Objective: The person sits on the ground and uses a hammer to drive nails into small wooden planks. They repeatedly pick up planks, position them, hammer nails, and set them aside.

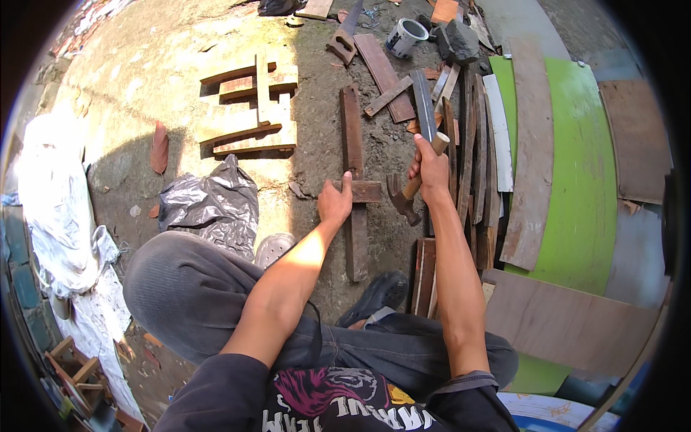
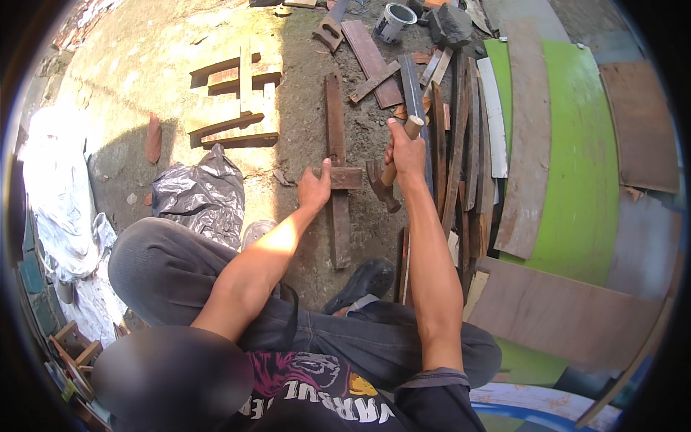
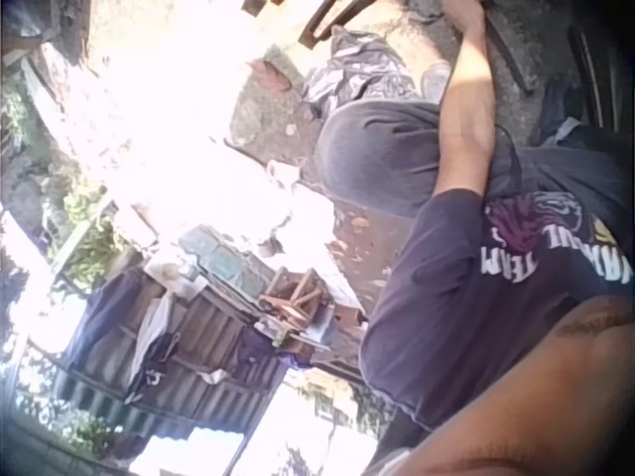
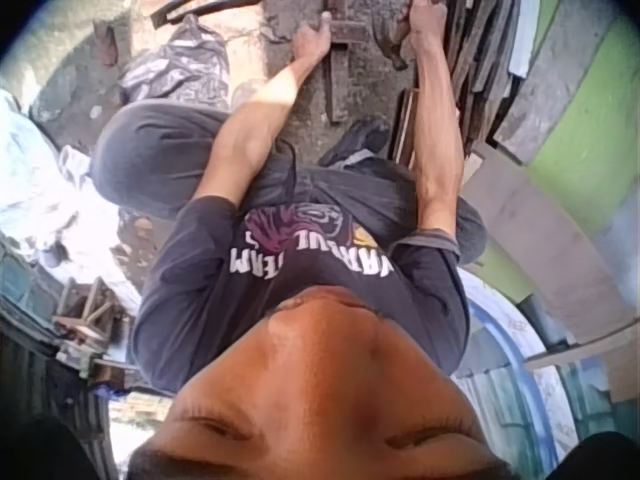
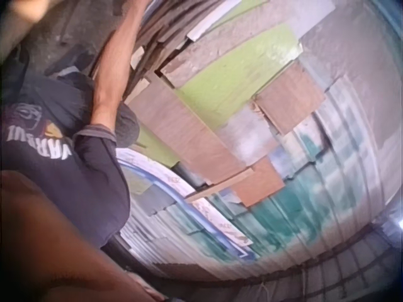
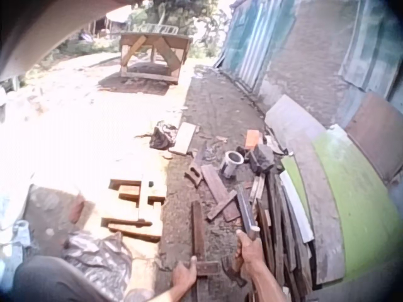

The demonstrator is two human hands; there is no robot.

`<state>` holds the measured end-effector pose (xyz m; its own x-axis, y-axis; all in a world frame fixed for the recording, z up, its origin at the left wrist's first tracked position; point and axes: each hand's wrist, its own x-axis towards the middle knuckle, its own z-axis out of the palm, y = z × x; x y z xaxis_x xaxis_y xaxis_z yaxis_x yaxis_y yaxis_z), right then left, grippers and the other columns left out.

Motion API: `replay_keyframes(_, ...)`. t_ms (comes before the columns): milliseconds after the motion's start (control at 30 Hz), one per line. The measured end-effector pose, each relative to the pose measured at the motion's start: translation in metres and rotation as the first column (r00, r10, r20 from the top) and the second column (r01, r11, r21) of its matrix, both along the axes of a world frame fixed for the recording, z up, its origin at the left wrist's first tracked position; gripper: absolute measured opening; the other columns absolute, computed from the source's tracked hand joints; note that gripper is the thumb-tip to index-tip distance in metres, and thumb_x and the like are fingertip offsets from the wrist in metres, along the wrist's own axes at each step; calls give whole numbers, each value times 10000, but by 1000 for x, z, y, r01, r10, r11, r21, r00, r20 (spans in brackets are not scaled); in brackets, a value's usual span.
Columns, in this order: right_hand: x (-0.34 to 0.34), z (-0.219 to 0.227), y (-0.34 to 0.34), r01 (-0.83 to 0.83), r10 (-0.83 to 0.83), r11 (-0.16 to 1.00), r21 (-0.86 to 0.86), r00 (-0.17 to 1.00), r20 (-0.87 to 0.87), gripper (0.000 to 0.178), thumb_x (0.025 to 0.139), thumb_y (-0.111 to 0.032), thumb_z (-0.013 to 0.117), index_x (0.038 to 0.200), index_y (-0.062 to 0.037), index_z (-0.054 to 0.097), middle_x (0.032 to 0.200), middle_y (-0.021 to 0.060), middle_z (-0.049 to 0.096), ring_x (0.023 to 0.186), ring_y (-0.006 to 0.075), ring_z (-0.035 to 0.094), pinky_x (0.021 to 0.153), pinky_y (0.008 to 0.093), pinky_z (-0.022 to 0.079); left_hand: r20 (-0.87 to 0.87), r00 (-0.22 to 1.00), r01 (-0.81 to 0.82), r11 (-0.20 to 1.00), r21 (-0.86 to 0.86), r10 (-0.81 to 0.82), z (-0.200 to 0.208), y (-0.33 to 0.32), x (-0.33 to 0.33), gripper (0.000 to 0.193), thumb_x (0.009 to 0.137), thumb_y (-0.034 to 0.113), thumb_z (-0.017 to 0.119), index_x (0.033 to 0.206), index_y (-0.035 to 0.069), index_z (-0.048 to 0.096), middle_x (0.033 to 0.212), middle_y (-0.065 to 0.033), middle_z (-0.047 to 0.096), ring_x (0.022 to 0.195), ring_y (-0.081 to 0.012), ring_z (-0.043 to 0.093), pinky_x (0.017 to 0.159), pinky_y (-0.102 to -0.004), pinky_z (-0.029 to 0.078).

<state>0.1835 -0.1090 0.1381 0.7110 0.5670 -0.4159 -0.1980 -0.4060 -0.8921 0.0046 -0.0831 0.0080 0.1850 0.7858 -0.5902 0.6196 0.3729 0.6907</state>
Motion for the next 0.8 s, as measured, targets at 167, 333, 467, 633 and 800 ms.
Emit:
replay_keyframes(167, -16, 10, 72, -134, 112, 976, -171, 985, -135, 409, 920, -389, 656, 687, -116, 459, 543, 12, 434, 464, 178, 470, 490, 388, 423, 31, 999, 8, 1000, 9, -8, 7, 0, 2, 906, 940, 681, 458, 1322, -140, 496, 1225, -375, 594, 1200, -490, 563, 1032, -492, 434)
replay_keyframes(333, -18, -34, 115, -199, 146, 934, -297, 970, -192, 367, 933, -337, 604, 735, -46, 501, 592, 68, 483, 451, 224, 497, 442, 439, 432, 5, 1000, 25, 999, -26, -25, 4, 2, 2, 824, 955, 659, 449, 1272, -96, 535, 1122, -372, 634, 1119, -502, 602, 979, -517, 458)
replay_keyframes(467, -6, -57, 129, -173, 100, 906, -387, 974, -203, 342, 945, -321, 599, 782, -35, 509, 607, 75, 481, 447, 233, 500, 434, 451, 436, 16, 998, 59, 996, -62, -58, 9, 1, 5, 784, 963, 645, 443, 1228, -87, 545, 1052, -362, 654, 1054, -508, 626, 928, -533, 482)
replay_keyframes(633, -18, -51, 135, -142, 77, 917, -373, 980, -183, 354, 950, -329, 615, 735, -98, 455, 579, 33, 433, 471, 209, 466, 469, 439, 436, -20, 1000, 6, 1000, -8, -7, 4, 0, 3, 696, 963, 602, 486, 1115, -73, 561, 945, -341, 671, 947, -510, 650, 856, -555, 501)
replay_keyframes(800, -17, -41, 109, -92, 27, 958, -271, 972, -235, 337, 934, -319, 630, 776, -53, 498, 607, 54, 486, 467, 202, 491, 482, 429, 432, -8, 996, -86, 996, -36, 86, 4, -1, 8, 678, 950, 589, 498, 1123, -57, 606, 982, -330, 677, 977, -501, 649, 883, -549, 492)
